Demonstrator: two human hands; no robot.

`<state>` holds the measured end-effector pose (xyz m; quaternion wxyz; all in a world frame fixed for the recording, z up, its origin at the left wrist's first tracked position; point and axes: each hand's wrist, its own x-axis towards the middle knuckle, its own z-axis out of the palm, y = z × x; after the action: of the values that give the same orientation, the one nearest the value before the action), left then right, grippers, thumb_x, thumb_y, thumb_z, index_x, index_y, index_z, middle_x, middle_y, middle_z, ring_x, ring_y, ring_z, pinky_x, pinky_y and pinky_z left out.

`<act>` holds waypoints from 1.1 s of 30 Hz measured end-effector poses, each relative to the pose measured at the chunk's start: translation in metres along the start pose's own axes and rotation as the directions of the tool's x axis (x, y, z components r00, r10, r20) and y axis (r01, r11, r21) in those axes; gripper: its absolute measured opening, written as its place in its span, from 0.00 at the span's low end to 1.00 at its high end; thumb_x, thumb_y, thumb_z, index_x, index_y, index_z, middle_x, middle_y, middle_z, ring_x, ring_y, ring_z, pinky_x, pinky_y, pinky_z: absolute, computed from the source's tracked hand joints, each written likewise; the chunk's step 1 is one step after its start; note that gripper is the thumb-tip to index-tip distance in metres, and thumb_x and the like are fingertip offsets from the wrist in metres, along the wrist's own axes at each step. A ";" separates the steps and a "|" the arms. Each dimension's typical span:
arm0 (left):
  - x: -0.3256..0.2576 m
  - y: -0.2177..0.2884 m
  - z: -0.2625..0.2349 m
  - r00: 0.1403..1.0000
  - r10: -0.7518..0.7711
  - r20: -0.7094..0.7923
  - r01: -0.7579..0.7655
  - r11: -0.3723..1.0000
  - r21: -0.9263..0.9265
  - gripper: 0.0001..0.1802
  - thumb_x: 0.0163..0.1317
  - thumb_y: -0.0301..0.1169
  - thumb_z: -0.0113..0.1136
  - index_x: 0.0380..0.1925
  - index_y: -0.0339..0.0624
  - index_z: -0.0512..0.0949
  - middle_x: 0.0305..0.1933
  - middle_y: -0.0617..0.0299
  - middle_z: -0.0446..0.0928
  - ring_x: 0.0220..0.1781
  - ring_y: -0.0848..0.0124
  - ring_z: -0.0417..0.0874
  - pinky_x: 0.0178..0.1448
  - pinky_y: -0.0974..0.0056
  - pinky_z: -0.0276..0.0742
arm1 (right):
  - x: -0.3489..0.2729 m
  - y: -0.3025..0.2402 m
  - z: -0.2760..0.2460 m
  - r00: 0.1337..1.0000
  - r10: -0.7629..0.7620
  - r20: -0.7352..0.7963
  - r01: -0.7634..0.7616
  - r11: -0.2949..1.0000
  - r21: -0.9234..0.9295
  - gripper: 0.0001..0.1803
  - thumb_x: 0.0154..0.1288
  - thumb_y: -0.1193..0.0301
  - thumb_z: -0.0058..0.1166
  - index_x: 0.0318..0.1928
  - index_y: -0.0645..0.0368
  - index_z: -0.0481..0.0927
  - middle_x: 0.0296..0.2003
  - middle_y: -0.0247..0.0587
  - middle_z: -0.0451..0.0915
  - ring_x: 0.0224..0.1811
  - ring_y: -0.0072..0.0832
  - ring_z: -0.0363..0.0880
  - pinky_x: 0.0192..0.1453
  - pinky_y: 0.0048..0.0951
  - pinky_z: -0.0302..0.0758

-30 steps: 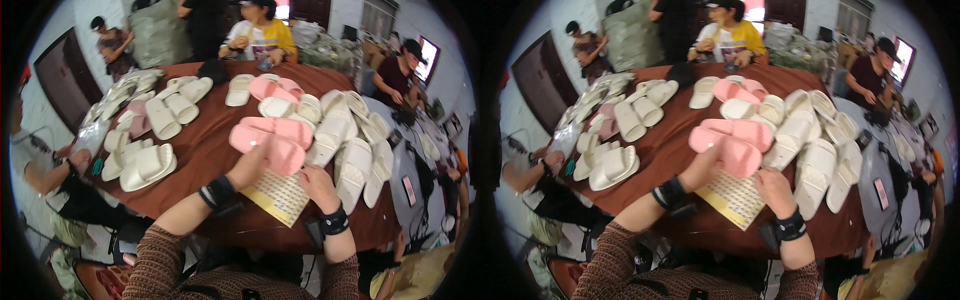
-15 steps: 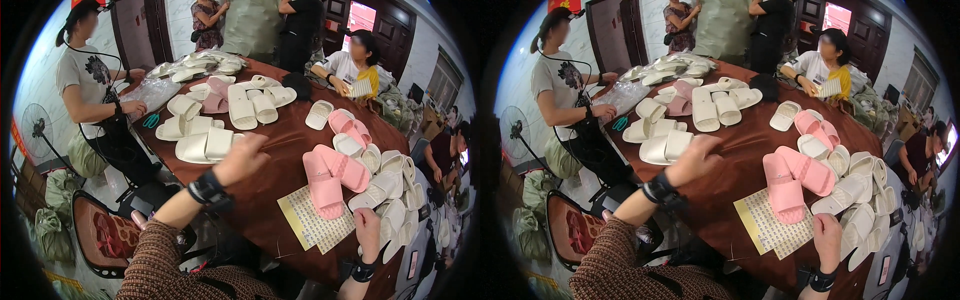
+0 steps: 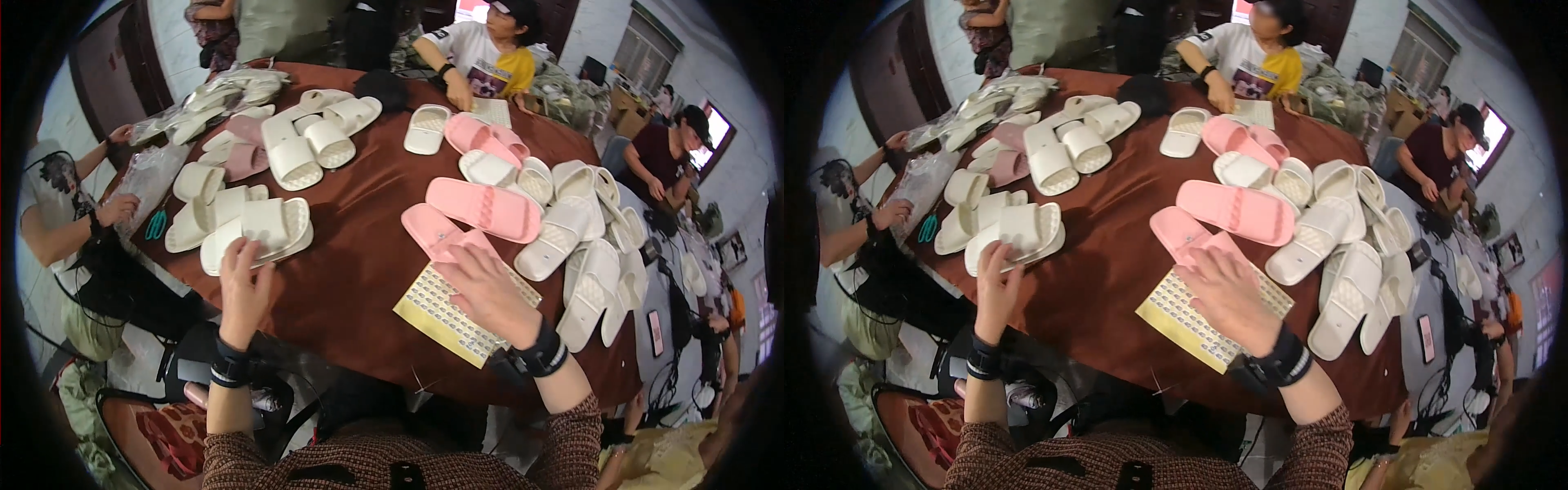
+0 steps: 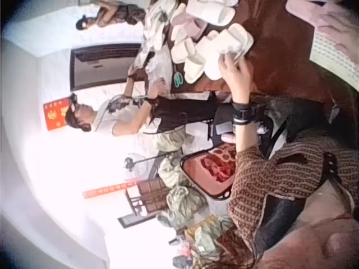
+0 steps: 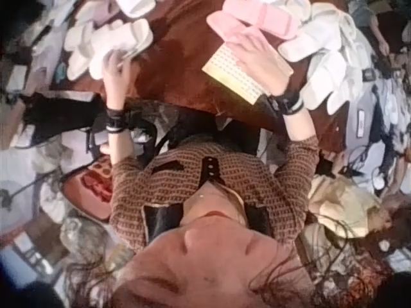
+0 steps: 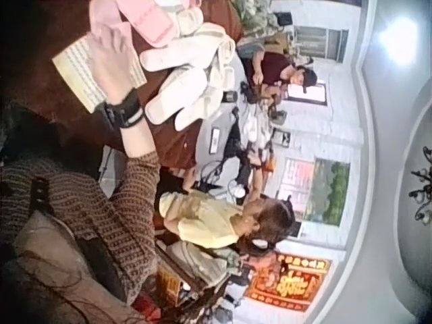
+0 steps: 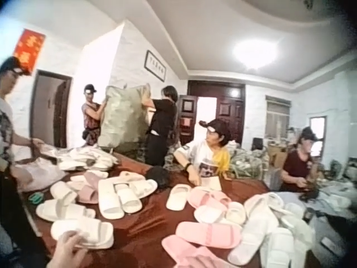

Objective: Apply size labels to white and pink slippers on a workshop table.

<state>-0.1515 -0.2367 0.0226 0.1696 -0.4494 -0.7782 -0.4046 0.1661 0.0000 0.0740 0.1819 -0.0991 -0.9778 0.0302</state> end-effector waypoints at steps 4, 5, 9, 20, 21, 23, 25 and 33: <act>0.011 -0.040 -0.009 0.992 0.092 -0.086 -0.070 0.971 0.228 0.25 0.57 0.27 0.64 0.56 0.36 0.73 0.61 0.42 0.70 0.61 0.43 0.71 0.65 0.48 0.68 | -0.005 0.028 0.017 0.998 -0.040 -0.045 0.029 0.975 -0.222 0.20 0.58 0.74 0.52 0.53 0.54 0.77 0.59 0.41 0.70 0.64 0.45 0.65 0.66 0.46 0.65; 0.011 -0.051 -0.010 0.992 0.091 -0.084 -0.070 0.971 0.228 0.25 0.57 0.27 0.64 0.56 0.36 0.73 0.61 0.42 0.70 0.61 0.43 0.71 0.65 0.48 0.68 | -0.007 0.034 0.018 0.997 -0.035 -0.069 0.017 0.971 -0.240 0.19 0.59 0.74 0.50 0.52 0.54 0.78 0.60 0.39 0.70 0.64 0.45 0.65 0.66 0.46 0.64; 0.014 -0.076 -0.016 0.995 -0.012 -0.096 0.037 0.964 0.262 0.25 0.58 0.29 0.64 0.57 0.37 0.73 0.61 0.42 0.70 0.61 0.44 0.71 0.64 0.48 0.69 | -0.014 0.044 0.013 0.999 -0.002 -0.042 -0.007 0.973 -0.231 0.18 0.59 0.76 0.49 0.51 0.54 0.79 0.63 0.38 0.69 0.65 0.46 0.64 0.67 0.47 0.63; 0.026 -0.114 -0.020 0.940 -0.292 -0.176 0.339 0.855 0.392 0.30 0.62 0.43 0.61 0.60 0.40 0.70 0.63 0.39 0.70 0.60 0.39 0.73 0.59 0.39 0.70 | -0.027 0.035 0.006 0.998 0.066 0.014 -0.062 0.982 -0.181 0.18 0.59 0.77 0.48 0.49 0.55 0.81 0.66 0.46 0.66 0.66 0.53 0.64 0.69 0.50 0.61; 0.026 -0.121 -0.026 0.894 -0.424 -0.147 0.446 0.806 0.389 0.29 0.62 0.45 0.60 0.59 0.39 0.71 0.61 0.39 0.71 0.59 0.38 0.73 0.59 0.39 0.70 | -0.029 0.034 0.006 0.997 0.069 0.037 -0.062 0.982 -0.181 0.18 0.59 0.77 0.49 0.50 0.56 0.80 0.67 0.48 0.65 0.66 0.53 0.64 0.69 0.51 0.61; 0.027 -0.134 -0.028 0.867 -0.478 -0.140 0.495 0.796 0.347 0.28 0.61 0.47 0.59 0.55 0.39 0.73 0.55 0.39 0.75 0.55 0.38 0.76 0.57 0.39 0.72 | -0.035 0.031 0.006 0.995 0.073 0.065 -0.058 0.976 -0.208 0.18 0.59 0.77 0.51 0.51 0.56 0.79 0.67 0.49 0.64 0.66 0.54 0.64 0.69 0.52 0.61; 0.022 -0.152 -0.027 0.880 -0.463 -0.103 0.471 0.825 0.311 0.27 0.60 0.47 0.60 0.53 0.40 0.75 0.52 0.40 0.77 0.51 0.38 0.78 0.55 0.40 0.74 | -0.032 0.027 -0.002 0.992 0.082 0.097 -0.058 0.972 -0.228 0.19 0.58 0.76 0.53 0.52 0.57 0.79 0.68 0.50 0.63 0.67 0.54 0.63 0.69 0.52 0.61; 0.026 -0.170 -0.026 0.886 -0.452 -0.097 0.460 0.884 0.086 0.25 0.59 0.36 0.64 0.53 0.32 0.76 0.38 0.46 0.84 0.36 0.58 0.87 0.40 0.59 0.80 | -0.026 -0.008 -0.060 0.987 0.112 0.117 -0.114 0.993 0.009 0.23 0.59 0.71 0.62 0.56 0.59 0.77 0.66 0.52 0.65 0.70 0.50 0.63 0.65 0.48 0.65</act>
<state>-0.3109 -0.2882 -0.0261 0.1221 -0.2286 -0.8757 -0.4074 0.2096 -0.0120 0.1213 0.1234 -0.1509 -0.9793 0.0539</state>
